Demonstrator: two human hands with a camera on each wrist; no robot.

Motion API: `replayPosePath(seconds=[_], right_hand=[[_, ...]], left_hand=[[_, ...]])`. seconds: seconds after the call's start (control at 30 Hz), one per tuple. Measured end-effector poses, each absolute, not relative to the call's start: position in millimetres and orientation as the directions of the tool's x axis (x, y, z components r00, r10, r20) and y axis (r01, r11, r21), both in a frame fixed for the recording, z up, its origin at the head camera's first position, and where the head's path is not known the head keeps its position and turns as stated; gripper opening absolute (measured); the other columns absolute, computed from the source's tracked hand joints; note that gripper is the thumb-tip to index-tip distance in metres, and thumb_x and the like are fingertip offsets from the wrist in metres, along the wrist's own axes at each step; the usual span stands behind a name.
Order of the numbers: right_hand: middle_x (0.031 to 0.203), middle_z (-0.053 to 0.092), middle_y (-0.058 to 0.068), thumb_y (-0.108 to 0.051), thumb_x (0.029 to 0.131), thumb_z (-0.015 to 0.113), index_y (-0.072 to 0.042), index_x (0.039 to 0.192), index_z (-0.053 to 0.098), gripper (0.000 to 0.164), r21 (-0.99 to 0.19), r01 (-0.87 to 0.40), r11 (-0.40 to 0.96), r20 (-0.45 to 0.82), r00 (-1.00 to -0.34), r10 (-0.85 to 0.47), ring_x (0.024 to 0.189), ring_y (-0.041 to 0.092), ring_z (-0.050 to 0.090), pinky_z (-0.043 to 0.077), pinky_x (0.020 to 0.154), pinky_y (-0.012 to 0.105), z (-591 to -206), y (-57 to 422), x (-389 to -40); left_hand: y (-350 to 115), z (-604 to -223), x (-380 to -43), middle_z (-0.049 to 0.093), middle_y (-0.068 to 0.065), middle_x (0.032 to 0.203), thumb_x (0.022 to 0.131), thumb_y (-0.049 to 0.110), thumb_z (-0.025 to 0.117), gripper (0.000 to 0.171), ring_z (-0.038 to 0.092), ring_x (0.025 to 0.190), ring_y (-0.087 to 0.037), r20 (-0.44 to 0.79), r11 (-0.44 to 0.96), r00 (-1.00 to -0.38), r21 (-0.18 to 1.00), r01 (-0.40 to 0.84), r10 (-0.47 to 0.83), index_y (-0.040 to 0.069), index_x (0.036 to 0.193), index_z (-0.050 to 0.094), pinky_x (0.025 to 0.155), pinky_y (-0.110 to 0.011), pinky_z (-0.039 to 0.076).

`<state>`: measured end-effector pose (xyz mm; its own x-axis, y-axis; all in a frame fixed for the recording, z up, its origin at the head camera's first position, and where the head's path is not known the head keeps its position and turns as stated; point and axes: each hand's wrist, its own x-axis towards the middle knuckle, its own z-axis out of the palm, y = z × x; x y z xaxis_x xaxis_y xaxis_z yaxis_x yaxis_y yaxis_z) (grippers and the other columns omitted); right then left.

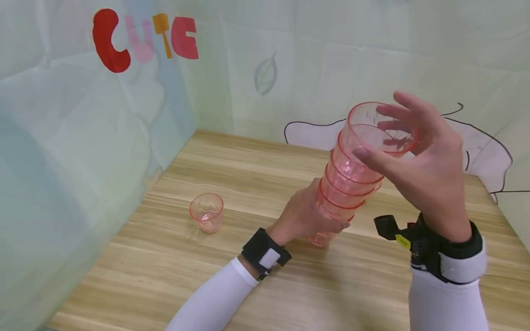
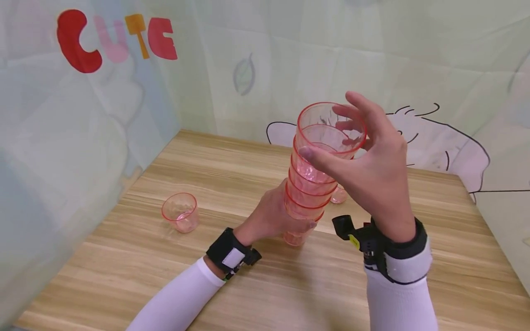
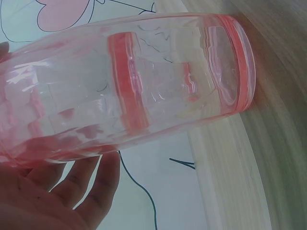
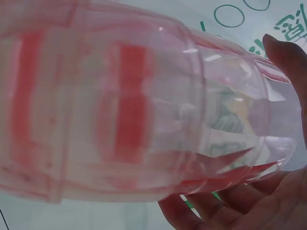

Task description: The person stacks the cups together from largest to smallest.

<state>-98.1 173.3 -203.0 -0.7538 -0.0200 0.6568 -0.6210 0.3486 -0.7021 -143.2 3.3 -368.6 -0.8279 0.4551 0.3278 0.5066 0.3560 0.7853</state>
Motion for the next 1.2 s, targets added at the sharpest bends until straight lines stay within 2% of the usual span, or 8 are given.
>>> replayPosePath(seconds=[0.2, 0.37, 0.53, 0.77, 0.93, 1.2], right_hand=[[0.125, 0.068, 0.009, 0.002, 0.07, 0.088, -0.011, 0.139, 0.059, 0.076, -0.706, -0.607, 0.364, 0.648, -0.761, -0.012, 0.108, 0.023, 0.064, 0.053, 0.081, 0.022, -208, 171, -101], [0.128, 0.066, 0.009, 0.004, 0.07, 0.087, -0.014, 0.143, 0.055, 0.081, -0.707, -0.618, 0.343, 0.649, -0.76, -0.03, 0.111, 0.022, 0.063, 0.052, 0.082, 0.022, -216, 171, -103], [0.132, 0.064, 0.014, 0.007, 0.07, 0.086, -0.012, 0.145, 0.051, 0.085, -0.726, -0.648, 0.231, 0.656, -0.753, -0.048, 0.113, 0.024, 0.064, 0.053, 0.086, 0.022, -226, 171, -107], [0.13, 0.063, 0.021, 0.01, 0.072, 0.083, -0.006, 0.142, 0.053, 0.078, -0.725, -0.687, 0.051, 0.684, -0.727, -0.065, 0.116, 0.03, 0.062, 0.052, 0.09, 0.025, -238, 172, -110], [0.13, 0.062, 0.023, 0.008, 0.075, 0.081, -0.007, 0.142, 0.054, 0.075, -0.698, -0.713, 0.07, 0.709, -0.702, -0.068, 0.115, 0.031, 0.063, 0.052, 0.091, 0.026, -243, 174, -111], [0.131, 0.059, 0.028, 0.009, 0.077, 0.078, -0.001, 0.143, 0.052, 0.072, -0.681, -0.732, -0.015, 0.73, -0.678, -0.081, 0.119, 0.034, 0.06, 0.051, 0.095, 0.029, -251, 179, -109]], left_hand=[[2, -367, -142, 0.058, 0.012, 0.098, 0.072, 0.041, 0.09, 0.067, 0.06, 0.083, -0.005, 0.33, 0.375, -0.835, 0.777, 0.505, 0.441, 0.022, 0.12, 0.047, 0.073, -0.026, 0.052], [1, -367, -142, 0.057, 0.012, 0.1, 0.071, 0.041, 0.09, 0.071, 0.06, 0.085, -0.006, 0.31, 0.433, -0.851, 0.756, 0.491, 0.424, 0.021, 0.123, 0.046, 0.075, -0.027, 0.052], [0, -370, -142, 0.056, 0.011, 0.102, 0.071, 0.041, 0.09, 0.072, 0.059, 0.086, -0.005, 0.324, 0.431, -0.844, 0.747, 0.505, 0.427, 0.02, 0.124, 0.046, 0.075, -0.026, 0.052], [0, -371, -141, 0.056, 0.012, 0.1, 0.071, 0.044, 0.089, 0.07, 0.059, 0.084, -0.006, 0.313, 0.462, -0.852, 0.734, 0.498, 0.42, 0.021, 0.123, 0.046, 0.073, -0.028, 0.053], [1, -370, -141, 0.056, 0.013, 0.097, 0.072, 0.044, 0.088, 0.068, 0.059, 0.08, -0.005, 0.323, 0.47, -0.842, 0.716, 0.517, 0.433, 0.022, 0.12, 0.046, 0.069, -0.027, 0.053], [3, -366, -141, 0.055, 0.013, 0.096, 0.071, 0.045, 0.088, 0.067, 0.058, 0.078, -0.004, 0.324, 0.497, -0.84, 0.692, 0.523, 0.435, 0.023, 0.119, 0.046, 0.065, -0.025, 0.052]])
